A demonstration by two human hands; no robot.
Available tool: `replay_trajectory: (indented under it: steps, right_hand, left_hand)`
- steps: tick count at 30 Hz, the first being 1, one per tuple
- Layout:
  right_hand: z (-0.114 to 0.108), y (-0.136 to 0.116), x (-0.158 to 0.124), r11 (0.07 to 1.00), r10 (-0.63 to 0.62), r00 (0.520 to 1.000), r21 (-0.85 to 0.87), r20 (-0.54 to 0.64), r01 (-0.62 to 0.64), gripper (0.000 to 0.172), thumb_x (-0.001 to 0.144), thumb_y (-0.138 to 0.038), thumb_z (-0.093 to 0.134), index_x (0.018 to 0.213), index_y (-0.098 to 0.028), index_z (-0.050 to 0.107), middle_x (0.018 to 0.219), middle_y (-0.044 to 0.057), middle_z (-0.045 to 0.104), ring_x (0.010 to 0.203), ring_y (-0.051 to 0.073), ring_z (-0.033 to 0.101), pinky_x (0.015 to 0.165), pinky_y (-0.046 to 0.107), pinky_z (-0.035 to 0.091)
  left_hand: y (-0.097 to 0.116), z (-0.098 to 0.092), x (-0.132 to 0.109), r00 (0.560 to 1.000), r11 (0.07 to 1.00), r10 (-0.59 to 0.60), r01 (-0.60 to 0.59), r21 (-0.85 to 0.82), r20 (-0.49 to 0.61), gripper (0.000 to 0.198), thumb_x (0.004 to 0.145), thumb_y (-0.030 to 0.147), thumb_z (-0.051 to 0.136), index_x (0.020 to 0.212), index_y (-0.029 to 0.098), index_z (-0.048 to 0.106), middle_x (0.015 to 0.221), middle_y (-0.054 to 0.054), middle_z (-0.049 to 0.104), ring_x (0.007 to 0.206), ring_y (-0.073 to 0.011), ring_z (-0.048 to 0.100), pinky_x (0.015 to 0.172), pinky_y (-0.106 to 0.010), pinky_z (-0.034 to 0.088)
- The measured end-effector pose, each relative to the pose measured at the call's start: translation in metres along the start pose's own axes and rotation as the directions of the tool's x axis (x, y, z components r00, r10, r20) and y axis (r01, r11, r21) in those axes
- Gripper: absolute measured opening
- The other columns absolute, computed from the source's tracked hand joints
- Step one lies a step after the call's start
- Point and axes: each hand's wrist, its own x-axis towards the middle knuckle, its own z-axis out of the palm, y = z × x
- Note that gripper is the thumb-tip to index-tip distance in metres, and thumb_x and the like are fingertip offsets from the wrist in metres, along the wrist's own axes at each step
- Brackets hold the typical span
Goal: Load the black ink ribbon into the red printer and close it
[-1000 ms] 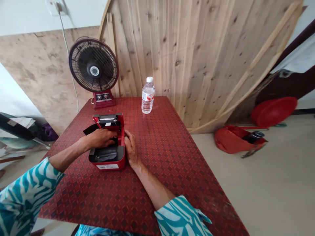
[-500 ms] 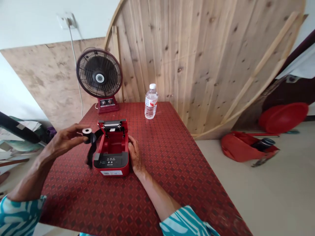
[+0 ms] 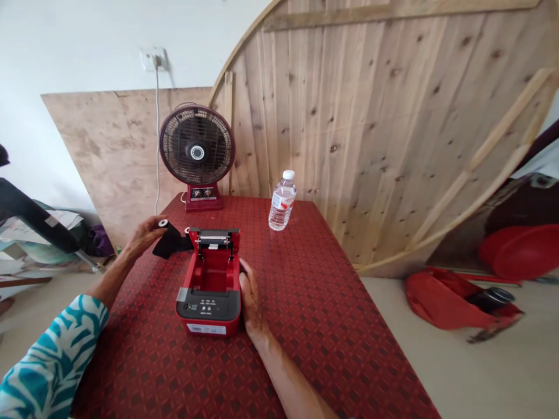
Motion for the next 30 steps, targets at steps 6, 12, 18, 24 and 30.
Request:
replay_trajectory:
  steps: [6, 12, 18, 24, 30]
  right_hand:
    - [-0.001, 0.006, -0.001, 1.000, 0.010, 1.000, -0.015, -0.006, -0.010, 0.054, 0.087, -0.061, 0.045, 0.129, -0.028, 0.055, 0.143, 0.006, 0.053, 0.135, 0.025, 0.044, 0.116, 0.050, 0.032]
    - [-0.002, 0.004, -0.002, 1.000, 0.022, 1.000, 0.001, 0.013, -0.022, 0.057, 0.086, -0.063, 0.045, 0.129, -0.027, 0.055, 0.142, 0.006, 0.053, 0.135, 0.026, 0.045, 0.116, 0.050, 0.032]
    - [-0.001, -0.002, -0.002, 1.000, 0.007, 0.999, 0.001, 0.034, -0.007, 0.060, 0.086, -0.063, 0.045, 0.131, -0.024, 0.053, 0.144, 0.007, 0.051, 0.137, 0.025, 0.042, 0.118, 0.047, 0.029]
    - [-0.001, 0.001, -0.001, 1.000, 0.014, 1.000, 0.001, 0.017, -0.014, 0.060, 0.085, -0.064, 0.046, 0.129, -0.024, 0.054, 0.142, 0.007, 0.053, 0.135, 0.025, 0.044, 0.116, 0.046, 0.032]
    - [-0.002, 0.001, -0.001, 1.000, 0.007, 1.000, -0.027, 0.026, -0.007, 0.060, 0.086, -0.065, 0.045, 0.130, -0.025, 0.054, 0.144, 0.007, 0.051, 0.136, 0.025, 0.043, 0.118, 0.047, 0.030]
  left_hand:
    - [0.029, -0.035, 0.017, 0.977, 0.986, 0.094, -0.118, -0.116, -0.193, 0.050, 0.057, 0.038, 0.075, 0.101, 0.018, 0.062, 0.087, -0.001, 0.067, 0.080, -0.0166, 0.062, 0.075, -0.027, 0.049]
    - [0.003, -0.014, 0.014, 0.989, 0.999, -0.029, 0.025, 0.030, 0.144, 0.046, 0.049, 0.033, 0.078, 0.091, 0.017, 0.064, 0.078, -0.001, 0.068, 0.075, -0.0177, 0.062, 0.076, -0.031, 0.050]
    - [-0.037, 0.006, 0.018, 0.958, 0.970, -0.096, 0.030, 0.240, 0.269, 0.045, 0.054, 0.038, 0.070, 0.095, 0.018, 0.066, 0.079, -0.001, 0.071, 0.078, -0.0226, 0.065, 0.076, -0.035, 0.052]
    - [-0.032, -0.003, 0.029, 0.940, 0.946, -0.053, -0.060, 0.317, 0.336, 0.064, 0.067, 0.048, 0.061, 0.121, 0.015, 0.061, 0.117, -0.011, 0.070, 0.110, -0.0274, 0.063, 0.095, -0.039, 0.049]
    - [-0.005, 0.024, 0.024, 0.882, 0.723, -0.076, -0.273, 0.635, 0.465, 0.043, 0.077, 0.033, 0.055, 0.117, 0.023, 0.068, 0.117, -0.005, 0.072, 0.111, -0.0272, 0.064, 0.100, -0.037, 0.043]
